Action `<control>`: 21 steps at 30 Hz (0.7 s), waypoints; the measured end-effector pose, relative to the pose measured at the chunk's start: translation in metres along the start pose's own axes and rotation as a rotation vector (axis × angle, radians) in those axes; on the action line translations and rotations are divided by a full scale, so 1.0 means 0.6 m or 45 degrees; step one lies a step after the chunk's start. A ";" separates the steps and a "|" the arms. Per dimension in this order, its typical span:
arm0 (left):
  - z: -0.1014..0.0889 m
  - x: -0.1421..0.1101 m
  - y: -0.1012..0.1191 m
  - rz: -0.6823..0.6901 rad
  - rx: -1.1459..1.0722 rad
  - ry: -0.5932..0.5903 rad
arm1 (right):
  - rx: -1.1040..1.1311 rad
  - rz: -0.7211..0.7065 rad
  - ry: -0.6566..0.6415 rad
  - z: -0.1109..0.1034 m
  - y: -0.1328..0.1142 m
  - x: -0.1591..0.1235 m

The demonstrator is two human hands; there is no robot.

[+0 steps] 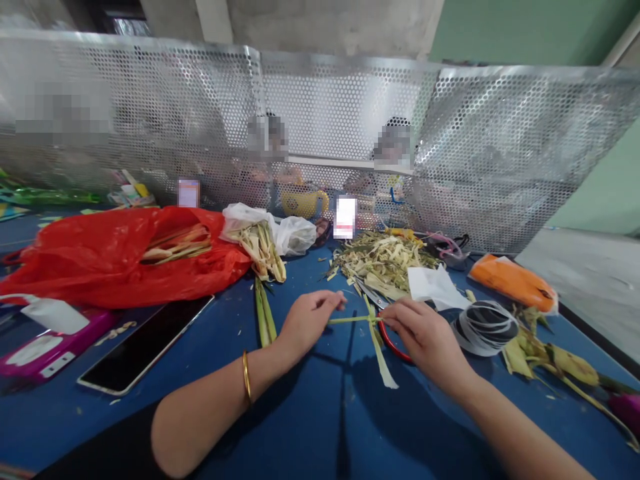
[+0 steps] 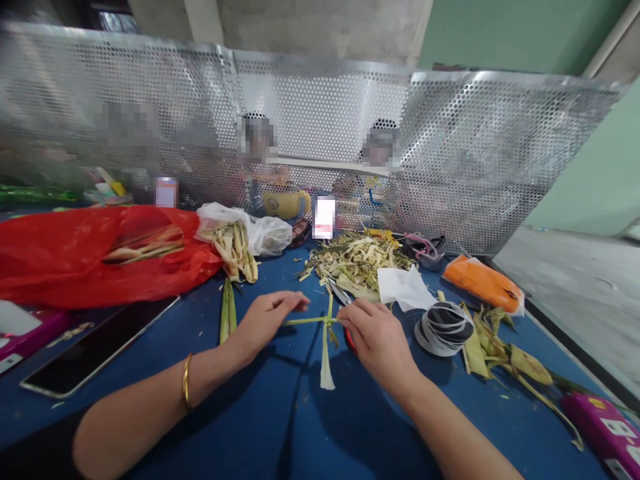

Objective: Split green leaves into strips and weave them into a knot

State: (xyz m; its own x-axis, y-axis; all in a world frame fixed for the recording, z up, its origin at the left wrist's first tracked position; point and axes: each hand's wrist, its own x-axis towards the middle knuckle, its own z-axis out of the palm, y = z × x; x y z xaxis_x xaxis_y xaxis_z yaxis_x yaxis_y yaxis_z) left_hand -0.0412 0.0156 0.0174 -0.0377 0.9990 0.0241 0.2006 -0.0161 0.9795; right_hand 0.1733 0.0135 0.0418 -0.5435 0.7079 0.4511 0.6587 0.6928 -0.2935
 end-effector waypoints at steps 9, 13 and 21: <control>0.021 -0.027 0.014 -0.232 -0.358 -0.696 | -0.231 -0.323 -0.085 0.008 -0.001 -0.003; 0.017 -0.025 0.015 -0.404 -0.498 -0.742 | -0.290 -0.345 -0.064 0.014 0.002 -0.003; 0.022 -0.032 0.006 -0.619 -0.527 -0.672 | -0.300 -0.408 -0.146 0.026 0.004 -0.006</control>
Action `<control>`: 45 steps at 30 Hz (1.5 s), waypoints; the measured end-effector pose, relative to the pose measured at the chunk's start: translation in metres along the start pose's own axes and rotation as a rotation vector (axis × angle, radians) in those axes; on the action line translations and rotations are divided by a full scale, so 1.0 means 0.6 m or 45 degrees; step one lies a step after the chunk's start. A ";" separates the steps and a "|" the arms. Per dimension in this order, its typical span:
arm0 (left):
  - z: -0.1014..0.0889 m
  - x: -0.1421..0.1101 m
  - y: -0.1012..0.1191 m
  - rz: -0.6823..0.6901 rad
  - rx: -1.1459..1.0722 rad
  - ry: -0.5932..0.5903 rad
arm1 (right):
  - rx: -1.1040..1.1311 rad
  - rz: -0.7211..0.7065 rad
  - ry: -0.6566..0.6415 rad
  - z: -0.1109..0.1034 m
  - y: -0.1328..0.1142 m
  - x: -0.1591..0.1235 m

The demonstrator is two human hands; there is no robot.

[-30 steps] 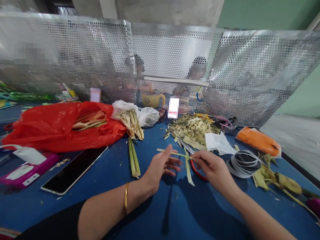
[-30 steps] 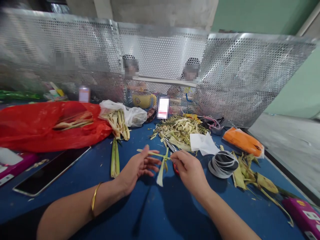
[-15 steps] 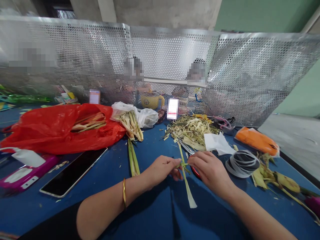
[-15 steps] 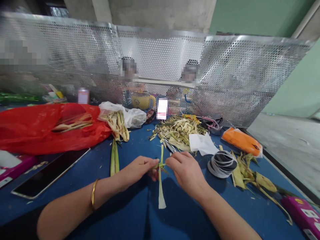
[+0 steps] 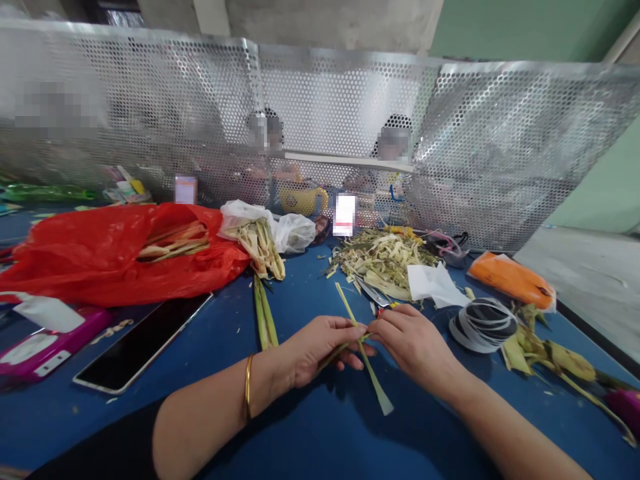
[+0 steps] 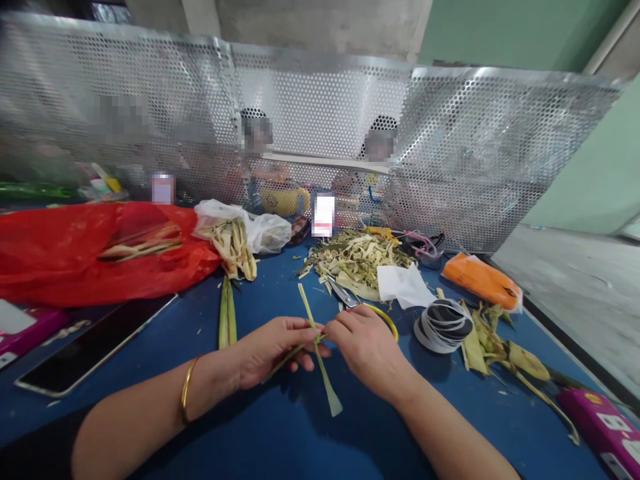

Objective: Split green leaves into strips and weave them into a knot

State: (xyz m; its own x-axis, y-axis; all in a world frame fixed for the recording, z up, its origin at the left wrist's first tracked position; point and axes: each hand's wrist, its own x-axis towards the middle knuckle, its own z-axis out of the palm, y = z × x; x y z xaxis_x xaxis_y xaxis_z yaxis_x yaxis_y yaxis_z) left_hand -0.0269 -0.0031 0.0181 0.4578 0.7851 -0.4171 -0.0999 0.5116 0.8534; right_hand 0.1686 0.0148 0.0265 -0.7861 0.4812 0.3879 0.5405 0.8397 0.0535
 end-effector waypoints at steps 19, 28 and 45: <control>0.024 -0.008 -0.020 0.117 0.485 -0.021 | 1.141 0.685 -0.045 0.005 -0.009 0.011; 0.038 -0.009 -0.032 0.103 0.634 -0.059 | 1.150 0.784 0.080 0.003 -0.053 0.018; 0.025 0.000 -0.019 0.115 -0.224 0.115 | -0.015 0.234 0.379 -0.002 -0.071 0.006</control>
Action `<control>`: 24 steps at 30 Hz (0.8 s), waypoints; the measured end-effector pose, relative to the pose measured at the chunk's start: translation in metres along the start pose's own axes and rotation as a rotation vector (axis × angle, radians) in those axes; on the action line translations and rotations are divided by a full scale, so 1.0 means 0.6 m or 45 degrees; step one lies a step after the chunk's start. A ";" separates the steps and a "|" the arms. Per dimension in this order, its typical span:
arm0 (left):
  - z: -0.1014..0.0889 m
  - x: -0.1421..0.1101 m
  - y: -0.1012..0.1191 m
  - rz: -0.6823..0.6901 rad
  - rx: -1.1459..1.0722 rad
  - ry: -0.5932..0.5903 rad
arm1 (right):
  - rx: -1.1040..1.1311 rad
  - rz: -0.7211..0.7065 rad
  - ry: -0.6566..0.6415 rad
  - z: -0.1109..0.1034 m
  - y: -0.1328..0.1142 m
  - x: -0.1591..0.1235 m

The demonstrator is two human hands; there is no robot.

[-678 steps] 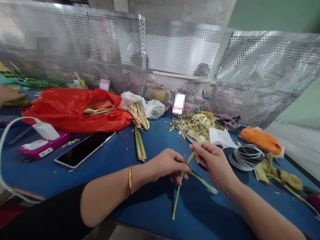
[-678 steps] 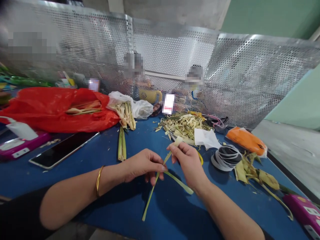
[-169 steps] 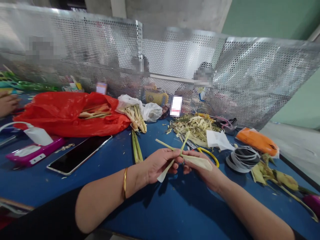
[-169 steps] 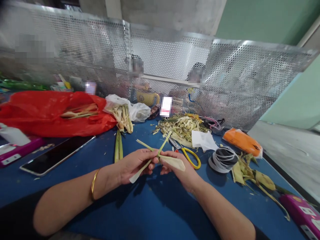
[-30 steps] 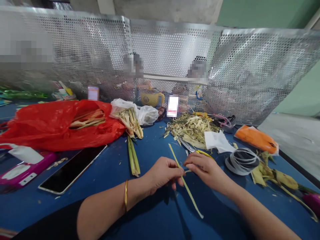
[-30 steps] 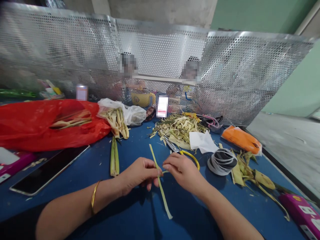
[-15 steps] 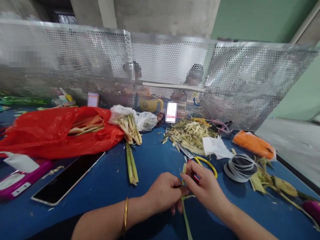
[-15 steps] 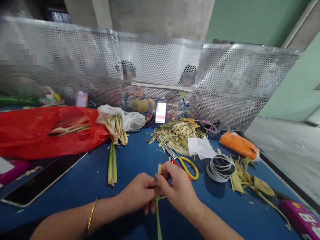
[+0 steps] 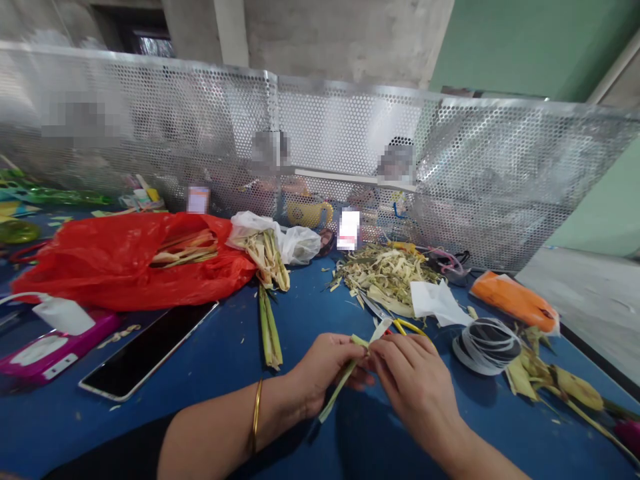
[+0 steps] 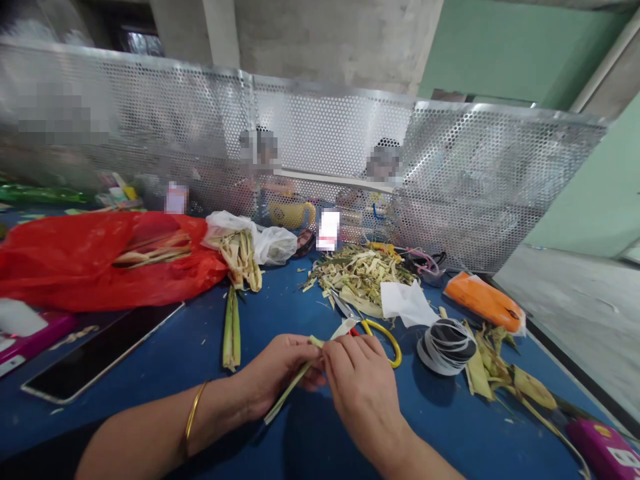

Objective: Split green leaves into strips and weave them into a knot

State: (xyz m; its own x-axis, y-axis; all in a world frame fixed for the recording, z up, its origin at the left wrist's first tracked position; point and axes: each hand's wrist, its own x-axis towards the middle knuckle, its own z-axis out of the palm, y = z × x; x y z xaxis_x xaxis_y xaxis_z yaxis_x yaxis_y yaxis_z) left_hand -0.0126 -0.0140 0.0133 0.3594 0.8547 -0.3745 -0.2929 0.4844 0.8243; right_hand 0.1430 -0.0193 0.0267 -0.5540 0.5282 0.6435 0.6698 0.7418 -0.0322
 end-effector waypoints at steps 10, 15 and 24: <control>-0.004 0.001 0.003 0.069 -0.110 -0.044 | -0.022 -0.016 -0.041 0.006 0.001 -0.002; -0.002 0.002 0.002 0.126 -0.136 -0.046 | -0.012 -0.193 -0.166 0.015 -0.011 -0.002; -0.002 -0.004 0.004 0.153 -0.005 -0.047 | 0.243 0.066 -0.036 0.013 0.000 -0.004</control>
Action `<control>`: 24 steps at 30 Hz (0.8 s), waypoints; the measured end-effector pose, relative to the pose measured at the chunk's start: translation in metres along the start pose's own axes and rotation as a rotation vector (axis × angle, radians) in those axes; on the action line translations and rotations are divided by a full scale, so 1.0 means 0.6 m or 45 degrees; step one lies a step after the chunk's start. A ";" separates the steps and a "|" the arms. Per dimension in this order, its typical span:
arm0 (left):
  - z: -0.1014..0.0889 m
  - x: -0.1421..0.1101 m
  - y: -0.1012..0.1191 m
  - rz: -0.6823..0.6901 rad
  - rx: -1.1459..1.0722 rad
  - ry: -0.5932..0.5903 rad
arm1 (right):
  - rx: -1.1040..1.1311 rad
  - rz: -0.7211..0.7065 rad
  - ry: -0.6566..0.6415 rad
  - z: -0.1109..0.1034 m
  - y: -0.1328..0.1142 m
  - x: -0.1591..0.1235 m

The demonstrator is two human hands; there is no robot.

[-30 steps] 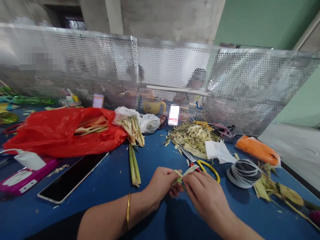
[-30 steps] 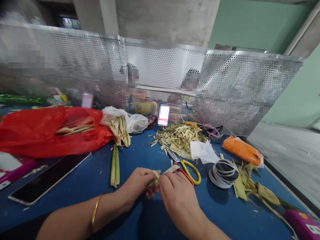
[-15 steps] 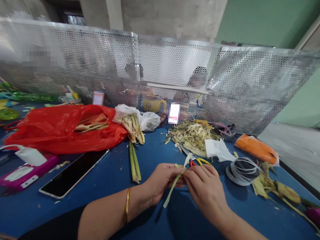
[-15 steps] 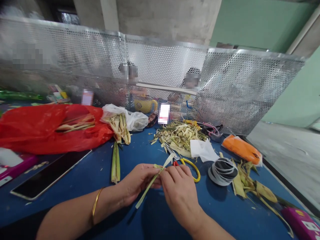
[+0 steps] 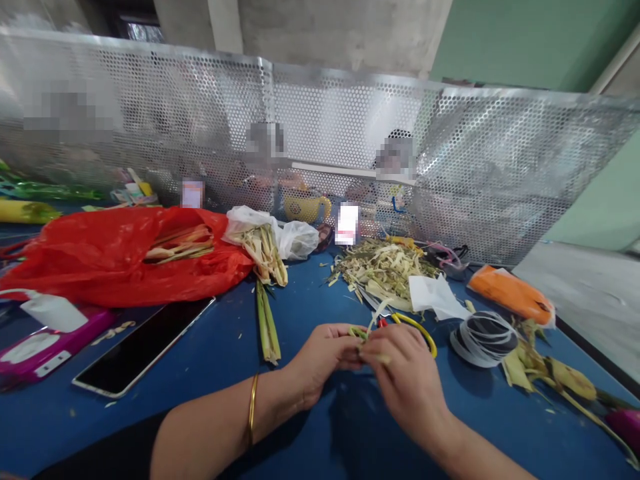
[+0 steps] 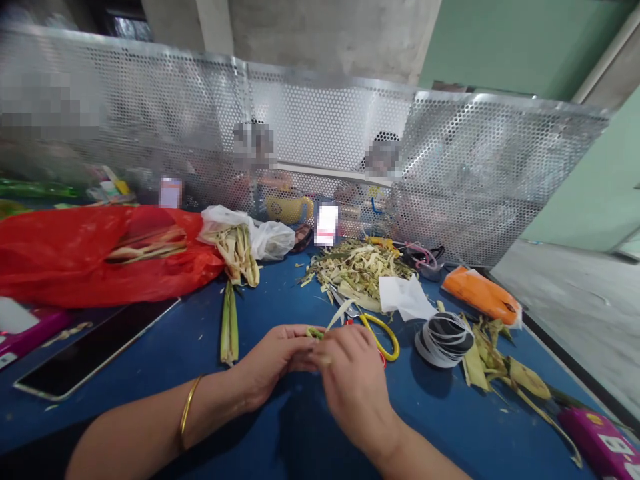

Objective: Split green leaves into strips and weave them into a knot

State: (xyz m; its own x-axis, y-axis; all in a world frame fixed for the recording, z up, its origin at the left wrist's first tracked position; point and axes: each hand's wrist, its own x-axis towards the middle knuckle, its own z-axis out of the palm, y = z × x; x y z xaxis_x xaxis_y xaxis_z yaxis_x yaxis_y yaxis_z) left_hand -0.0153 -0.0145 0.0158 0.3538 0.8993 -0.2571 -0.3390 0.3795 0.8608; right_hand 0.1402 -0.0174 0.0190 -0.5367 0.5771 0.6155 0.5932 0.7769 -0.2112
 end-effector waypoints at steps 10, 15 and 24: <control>0.000 0.002 0.001 0.075 0.269 0.088 | 1.040 1.069 -0.162 0.028 0.024 0.001; -0.011 0.014 -0.005 0.121 0.262 0.260 | 1.208 1.267 -0.049 0.021 0.005 0.008; -0.013 0.018 -0.004 0.149 0.294 0.366 | 0.784 0.559 -0.189 0.013 0.002 -0.003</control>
State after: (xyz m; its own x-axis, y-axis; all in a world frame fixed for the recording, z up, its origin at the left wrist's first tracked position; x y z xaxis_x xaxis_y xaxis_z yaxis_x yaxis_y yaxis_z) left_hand -0.0175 -0.0043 0.0075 0.0546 0.9704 -0.2354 -0.1460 0.2409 0.9595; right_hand 0.1371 -0.0152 0.0118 -0.4301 0.8588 0.2783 0.3529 0.4436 -0.8238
